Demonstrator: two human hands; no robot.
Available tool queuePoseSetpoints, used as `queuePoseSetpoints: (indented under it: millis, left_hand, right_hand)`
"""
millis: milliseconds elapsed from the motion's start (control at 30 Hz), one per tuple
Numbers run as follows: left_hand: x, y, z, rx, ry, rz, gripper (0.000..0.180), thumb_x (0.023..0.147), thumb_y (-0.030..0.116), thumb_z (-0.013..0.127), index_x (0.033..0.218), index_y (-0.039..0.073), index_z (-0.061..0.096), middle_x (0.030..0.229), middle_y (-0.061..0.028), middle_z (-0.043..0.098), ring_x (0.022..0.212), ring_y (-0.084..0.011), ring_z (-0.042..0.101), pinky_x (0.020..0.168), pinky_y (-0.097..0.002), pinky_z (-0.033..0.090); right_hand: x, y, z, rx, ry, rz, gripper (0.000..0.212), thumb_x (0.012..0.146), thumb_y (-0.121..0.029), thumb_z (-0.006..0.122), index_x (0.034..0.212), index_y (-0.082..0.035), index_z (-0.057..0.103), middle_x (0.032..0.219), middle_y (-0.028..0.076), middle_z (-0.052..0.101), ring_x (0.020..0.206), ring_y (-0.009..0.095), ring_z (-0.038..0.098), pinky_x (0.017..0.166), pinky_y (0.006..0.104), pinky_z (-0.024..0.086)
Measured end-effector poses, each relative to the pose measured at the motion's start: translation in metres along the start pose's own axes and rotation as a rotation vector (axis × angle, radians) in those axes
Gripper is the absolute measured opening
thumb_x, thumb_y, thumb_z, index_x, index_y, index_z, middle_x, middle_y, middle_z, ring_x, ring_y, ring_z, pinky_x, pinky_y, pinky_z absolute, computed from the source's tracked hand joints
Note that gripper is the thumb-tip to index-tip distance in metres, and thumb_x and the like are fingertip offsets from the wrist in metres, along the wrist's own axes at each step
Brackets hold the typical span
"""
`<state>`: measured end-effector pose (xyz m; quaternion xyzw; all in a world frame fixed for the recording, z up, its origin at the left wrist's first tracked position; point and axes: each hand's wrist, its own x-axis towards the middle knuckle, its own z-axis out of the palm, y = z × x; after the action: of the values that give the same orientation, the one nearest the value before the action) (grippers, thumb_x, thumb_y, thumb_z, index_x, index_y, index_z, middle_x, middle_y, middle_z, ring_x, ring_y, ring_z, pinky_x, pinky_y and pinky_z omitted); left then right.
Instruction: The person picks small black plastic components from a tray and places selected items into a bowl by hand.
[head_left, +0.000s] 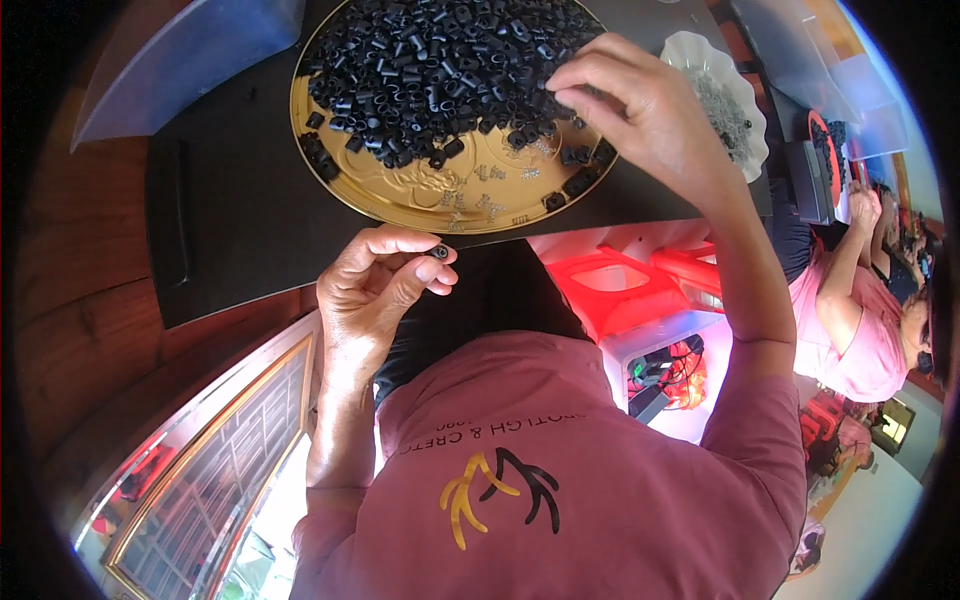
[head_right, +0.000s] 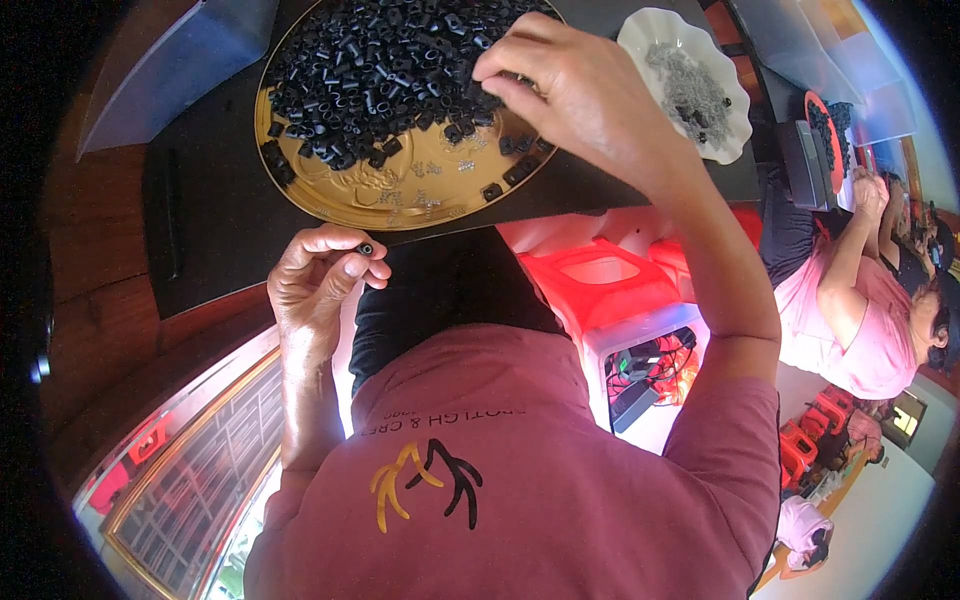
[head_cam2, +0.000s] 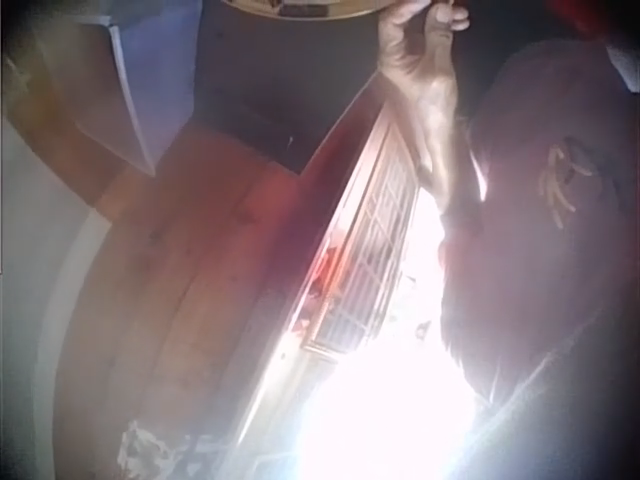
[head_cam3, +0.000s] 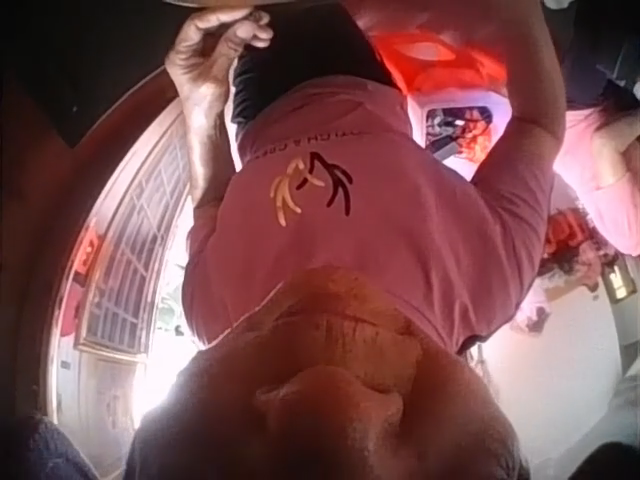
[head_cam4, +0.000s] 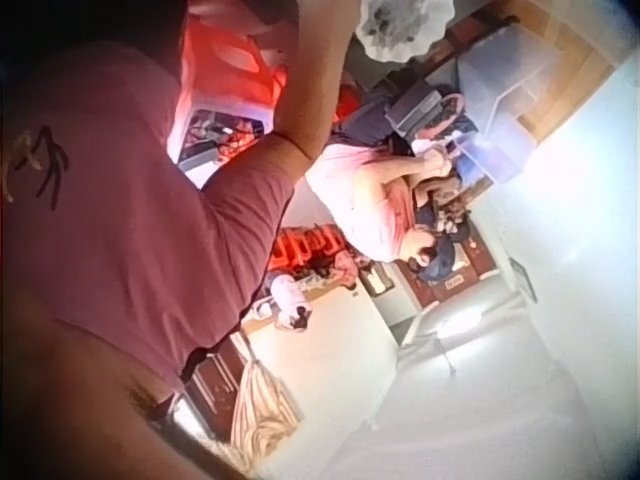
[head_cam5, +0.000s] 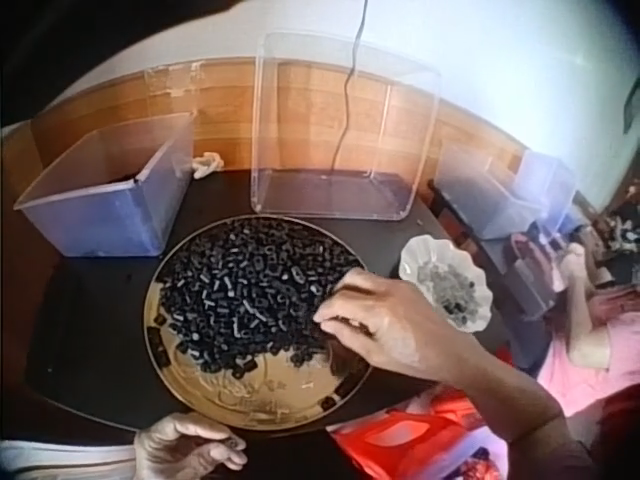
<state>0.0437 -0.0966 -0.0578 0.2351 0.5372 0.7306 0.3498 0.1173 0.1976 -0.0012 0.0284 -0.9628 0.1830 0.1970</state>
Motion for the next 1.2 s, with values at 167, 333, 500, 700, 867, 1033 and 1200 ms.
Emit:
queuePoseSetpoints:
  millis: [167,333,500,700,867,1033,1200]
  left_hand:
    - [-0.001,-0.001,0.002,-0.039,0.036,0.012,0.02,0.088,-0.005,0.064,0.107,-0.004,0.061,0.096,-0.0171,0.068,0.081,-0.0178,0.068,0.074,-0.0295,0.058]
    - [0.0,0.0,0.004,-0.036,0.037,0.016,0.02,0.087,-0.006,0.064,0.107,-0.004,0.06,0.096,-0.0176,0.068,0.081,-0.0186,0.068,0.073,-0.0295,0.058]
    - [0.0,-0.002,0.003,-0.041,0.03,0.038,0.02,0.087,-0.007,0.063,0.106,-0.004,0.06,0.096,-0.0171,0.068,0.081,-0.0187,0.069,0.073,-0.03,0.059]
    - [0.001,-0.001,0.003,0.007,0.022,0.056,0.02,0.087,-0.005,0.065,0.106,-0.003,0.06,0.094,-0.017,0.068,0.081,-0.0189,0.069,0.071,-0.03,0.059]
    - [0.001,-0.002,0.005,-0.007,0.033,0.054,0.019,0.088,-0.003,0.065,0.106,-0.003,0.06,0.094,-0.017,0.068,0.08,-0.0187,0.069,0.07,-0.03,0.059]
    - [0.001,-0.001,0.005,0.027,0.043,0.048,0.019,0.088,-0.003,0.065,0.106,-0.003,0.06,0.094,-0.0169,0.068,0.08,-0.0187,0.069,0.07,-0.0302,0.059]
    - [-0.001,0.003,0.007,-0.01,0.068,0.031,0.019,0.088,-0.002,0.065,0.106,-0.003,0.06,0.094,-0.0171,0.068,0.079,-0.019,0.069,0.071,-0.0307,0.059]
  right_hand:
    - [-0.008,0.013,-0.017,-0.035,-0.083,-0.003,0.009,0.086,-0.015,0.062,0.09,-0.009,0.066,0.088,0.007,0.062,0.078,0.029,0.063,0.067,0.0374,0.05]
    - [-0.02,0.032,-0.03,-0.186,-0.149,0.04,0.009,0.085,-0.017,0.062,0.088,-0.009,0.066,0.085,0.008,0.062,0.078,0.031,0.062,0.067,0.0396,0.049]
    - [-0.023,0.032,-0.034,-0.162,-0.161,0.056,0.01,0.086,-0.011,0.063,0.094,-0.005,0.065,0.09,0.009,0.061,0.081,0.03,0.061,0.068,0.036,0.047]
    - [-0.02,0.018,-0.016,-0.076,-0.103,-0.031,0.008,0.082,-0.018,0.066,0.085,-0.011,0.069,0.084,0.003,0.063,0.081,0.025,0.063,0.069,0.0366,0.051]
    - [-0.019,0.012,-0.006,-0.177,-0.079,-0.054,0.01,0.08,-0.019,0.069,0.085,-0.011,0.067,0.082,0.004,0.063,0.085,0.026,0.062,0.073,0.0371,0.051]
    - [-0.017,0.011,-0.002,-0.181,-0.128,-0.06,0.009,0.079,-0.016,0.067,0.079,-0.009,0.063,0.079,0.007,0.062,0.082,0.028,0.061,0.074,0.0384,0.05]
    - [-0.014,0.011,-0.002,-0.151,-0.147,-0.039,0.007,0.079,-0.014,0.066,0.079,-0.007,0.063,0.078,0.008,0.061,0.082,0.029,0.061,0.074,0.0389,0.05]
